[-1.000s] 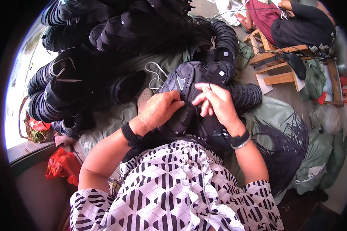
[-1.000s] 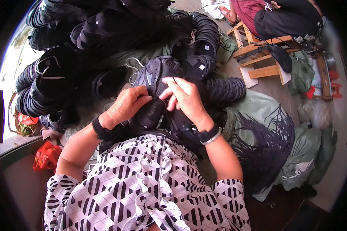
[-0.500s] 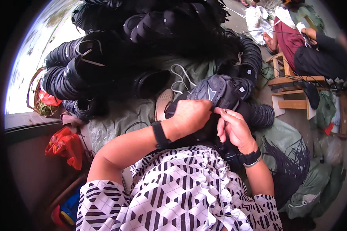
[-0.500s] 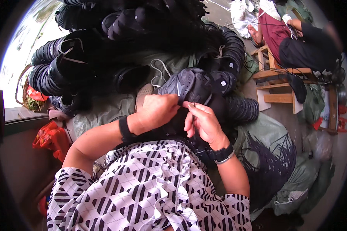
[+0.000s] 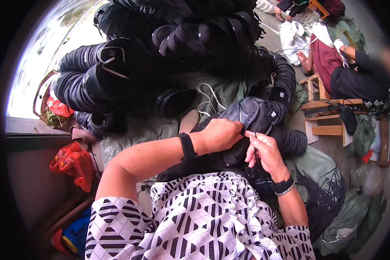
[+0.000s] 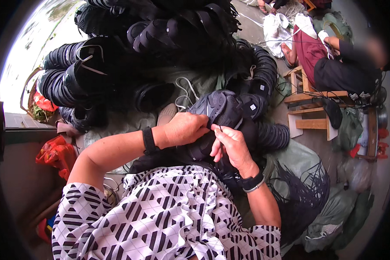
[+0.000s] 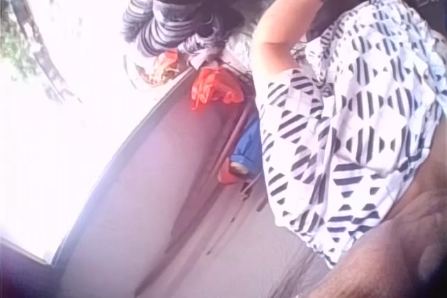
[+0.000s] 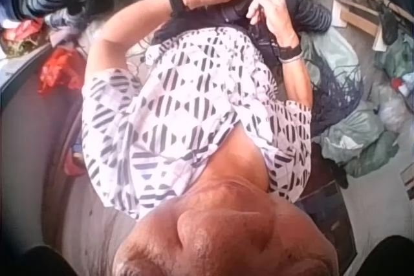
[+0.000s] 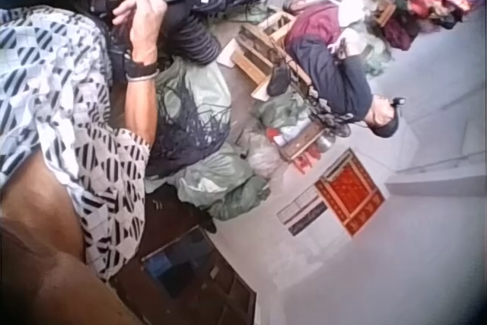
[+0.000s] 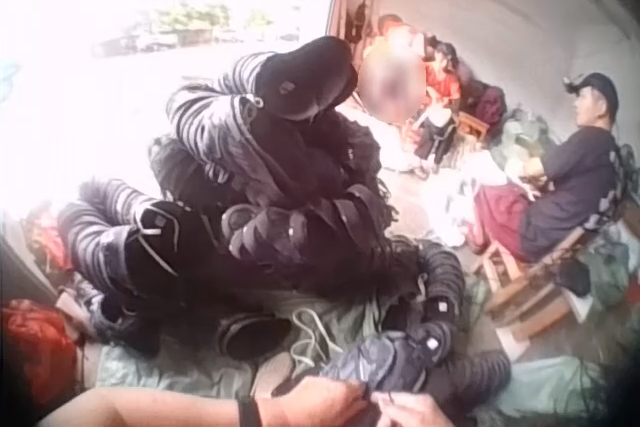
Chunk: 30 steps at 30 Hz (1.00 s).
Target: Lacing and preparing black athletic shoes for assembly or shipping.
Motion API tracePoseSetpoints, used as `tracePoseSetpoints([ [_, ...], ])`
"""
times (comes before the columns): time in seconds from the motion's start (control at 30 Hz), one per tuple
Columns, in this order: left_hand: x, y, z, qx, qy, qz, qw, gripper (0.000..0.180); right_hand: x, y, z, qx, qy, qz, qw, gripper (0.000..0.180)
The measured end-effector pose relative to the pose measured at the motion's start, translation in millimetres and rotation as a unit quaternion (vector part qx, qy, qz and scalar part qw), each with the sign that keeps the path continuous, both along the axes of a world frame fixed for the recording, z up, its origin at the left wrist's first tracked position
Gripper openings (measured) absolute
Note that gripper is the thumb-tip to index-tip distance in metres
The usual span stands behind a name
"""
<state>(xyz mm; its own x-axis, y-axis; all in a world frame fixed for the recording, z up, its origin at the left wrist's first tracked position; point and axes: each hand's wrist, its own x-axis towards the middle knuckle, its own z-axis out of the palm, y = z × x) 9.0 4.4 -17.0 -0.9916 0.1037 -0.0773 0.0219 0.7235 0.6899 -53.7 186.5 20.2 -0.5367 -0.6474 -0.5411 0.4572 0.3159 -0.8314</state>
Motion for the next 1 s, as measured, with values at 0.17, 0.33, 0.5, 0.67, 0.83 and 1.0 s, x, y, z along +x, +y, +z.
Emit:
tracePoseSetpoints([
  [0.17, -5.9, -4.2, 13.4, -0.112, 0.225, -0.047, 0.967, 0.03, 8.4, -5.3, 16.1, 0.095, 0.099, 0.048, 0.989, 0.03],
  [0.33, -31.4, -8.8, 44.4, -0.244, 0.102, -0.266, 0.927, 0.025, 16.8, -9.0, 4.6, 0.144, 0.198, 0.092, 0.965, 0.032],
  [0.5, -55.6, -8.5, 48.4, -0.278, 0.069, -0.368, 0.885, 0.035, 22.5, -8.7, 7.1, 0.16, 0.295, 0.09, 0.937, 0.023],
  [0.67, -41.1, -15.7, 43.8, -0.163, 0.042, -0.318, 0.933, 0.037, 8.2, -5.7, -1.6, 0.119, 0.223, 0.034, 0.967, 0.024],
  [0.83, -32.6, -21.4, 33.7, -0.111, 0.088, -0.264, 0.954, 0.031, -0.2, -18.0, 6.2, 0.129, 0.199, 0.1, 0.966, 0.021],
  [1.0, -27.0, -21.2, 10.4, -0.017, 0.151, -0.245, 0.958, 0.021, -30.9, -29.2, 25.7, 0.177, 0.141, 0.287, 0.931, 0.016],
])
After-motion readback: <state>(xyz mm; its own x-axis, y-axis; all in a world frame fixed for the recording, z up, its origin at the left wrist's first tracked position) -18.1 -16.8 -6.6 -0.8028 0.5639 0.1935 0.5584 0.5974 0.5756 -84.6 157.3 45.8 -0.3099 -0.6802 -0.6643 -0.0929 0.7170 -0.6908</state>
